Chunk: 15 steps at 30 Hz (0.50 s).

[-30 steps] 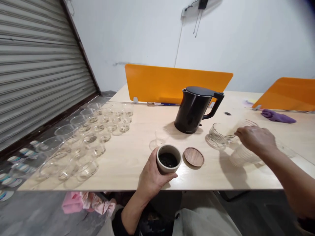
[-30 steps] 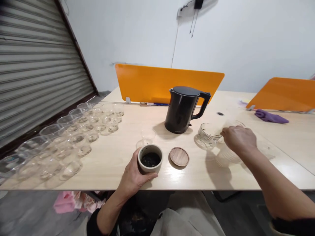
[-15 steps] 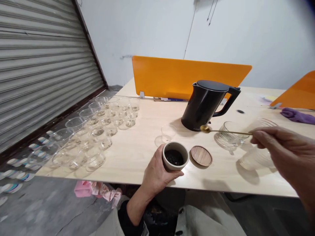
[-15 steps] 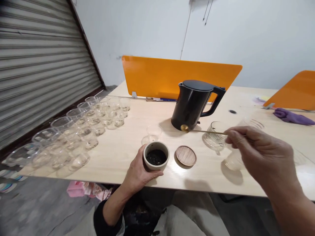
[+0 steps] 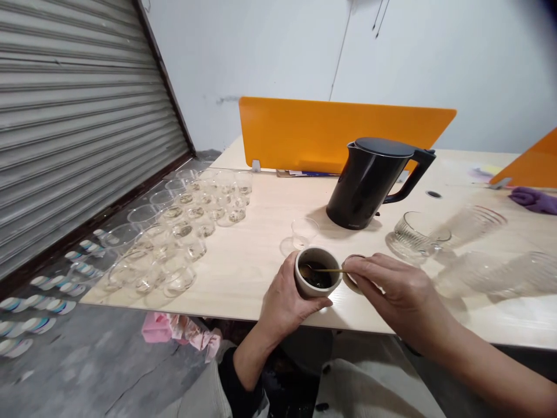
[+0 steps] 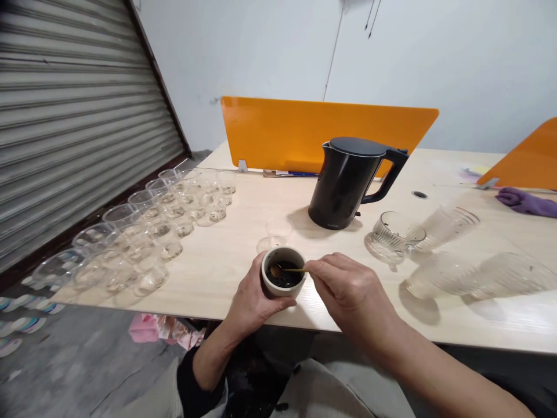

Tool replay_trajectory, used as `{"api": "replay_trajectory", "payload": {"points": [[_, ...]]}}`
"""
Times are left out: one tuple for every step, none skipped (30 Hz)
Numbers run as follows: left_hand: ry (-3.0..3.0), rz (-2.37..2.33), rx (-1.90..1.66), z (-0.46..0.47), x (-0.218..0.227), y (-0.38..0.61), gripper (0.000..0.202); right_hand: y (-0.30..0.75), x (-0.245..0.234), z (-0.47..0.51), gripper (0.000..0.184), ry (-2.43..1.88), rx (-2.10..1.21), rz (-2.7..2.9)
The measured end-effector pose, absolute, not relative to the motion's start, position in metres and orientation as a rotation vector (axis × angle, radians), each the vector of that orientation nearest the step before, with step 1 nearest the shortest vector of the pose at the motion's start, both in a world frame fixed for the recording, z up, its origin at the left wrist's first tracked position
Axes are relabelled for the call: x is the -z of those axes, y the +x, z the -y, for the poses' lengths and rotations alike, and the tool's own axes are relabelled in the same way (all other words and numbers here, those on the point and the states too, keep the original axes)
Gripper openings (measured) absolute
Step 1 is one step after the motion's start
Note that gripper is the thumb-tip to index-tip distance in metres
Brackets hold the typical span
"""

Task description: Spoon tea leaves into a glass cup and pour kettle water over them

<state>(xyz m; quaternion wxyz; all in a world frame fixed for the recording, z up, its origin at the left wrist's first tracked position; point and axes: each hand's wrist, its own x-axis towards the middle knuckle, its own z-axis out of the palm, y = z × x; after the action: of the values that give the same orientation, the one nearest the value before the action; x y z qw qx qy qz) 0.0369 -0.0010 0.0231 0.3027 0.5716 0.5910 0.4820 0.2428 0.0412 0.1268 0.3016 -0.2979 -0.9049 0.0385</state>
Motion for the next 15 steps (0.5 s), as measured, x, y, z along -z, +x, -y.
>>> {"api": "replay_trajectory", "payload": {"points": [[1.511,-1.566,-1.277,0.001,-0.023,0.037,0.101,0.241,-0.126,-0.04,0.02,-0.776,-0.088,2.416],[1.51,-1.566,-1.277,0.001,-0.023,0.037,0.102,0.24,-0.125,-0.038,0.02,-0.76,-0.078,2.427],[1.51,-1.568,-1.276,0.001,-0.023,0.037,0.103,0.239,-0.125,-0.037,0.019,-0.746,-0.076,2.435],[1.512,-1.571,-1.276,0.001,-0.022,0.037,0.103,0.238,-0.126,-0.035,0.019,-0.734,-0.081,2.437],[1.514,-1.571,-1.276,0.001,-0.022,0.037,0.103,0.238,-0.127,-0.033,0.018,-0.727,-0.094,2.432],[1.517,-1.567,-1.278,0.001,-0.023,0.037,0.103,0.237,-0.128,-0.032,0.018,-0.731,-0.116,2.42],[1.519,-1.562,-1.281,0.001,-0.023,0.037,0.103,0.238,-0.13,-0.031,0.018,-0.739,-0.145,2.401],[1.519,-1.558,-1.282,0.001,-0.023,0.036,0.103,0.239,-0.131,-0.031,0.018,-0.748,-0.181,2.378],[1.518,-1.558,-1.281,0.001,-0.023,0.036,0.103,0.24,-0.132,-0.031,0.018,-0.762,-0.219,2.348],[1.518,-1.559,-1.28,0.001,-0.024,0.036,0.103,0.242,-0.132,-0.033,0.017,-0.785,-0.254,2.313],[1.52,-1.562,-1.277,0.001,-0.024,0.036,0.103,0.245,-0.133,-0.035,0.016,-0.82,-0.285,2.273],[1.521,-1.566,-1.273,0.001,-0.024,0.036,0.103,0.248,-0.133,-0.038,0.014,-0.868,-0.311,2.231],[1.523,-1.57,-1.271,0.001,-0.024,0.036,0.103,0.251,-0.133,-0.042,0.013,-0.925,-0.332,2.186],[1.525,-1.571,-1.269,0.001,-0.024,0.036,0.102,0.255,-0.133,-0.045,0.012,-0.985,-0.352,2.141],[1.526,-1.57,-1.271,0.001,-0.024,0.036,0.102,0.258,-0.133,-0.049,0.012,-1.039,-0.373,2.102]]}}
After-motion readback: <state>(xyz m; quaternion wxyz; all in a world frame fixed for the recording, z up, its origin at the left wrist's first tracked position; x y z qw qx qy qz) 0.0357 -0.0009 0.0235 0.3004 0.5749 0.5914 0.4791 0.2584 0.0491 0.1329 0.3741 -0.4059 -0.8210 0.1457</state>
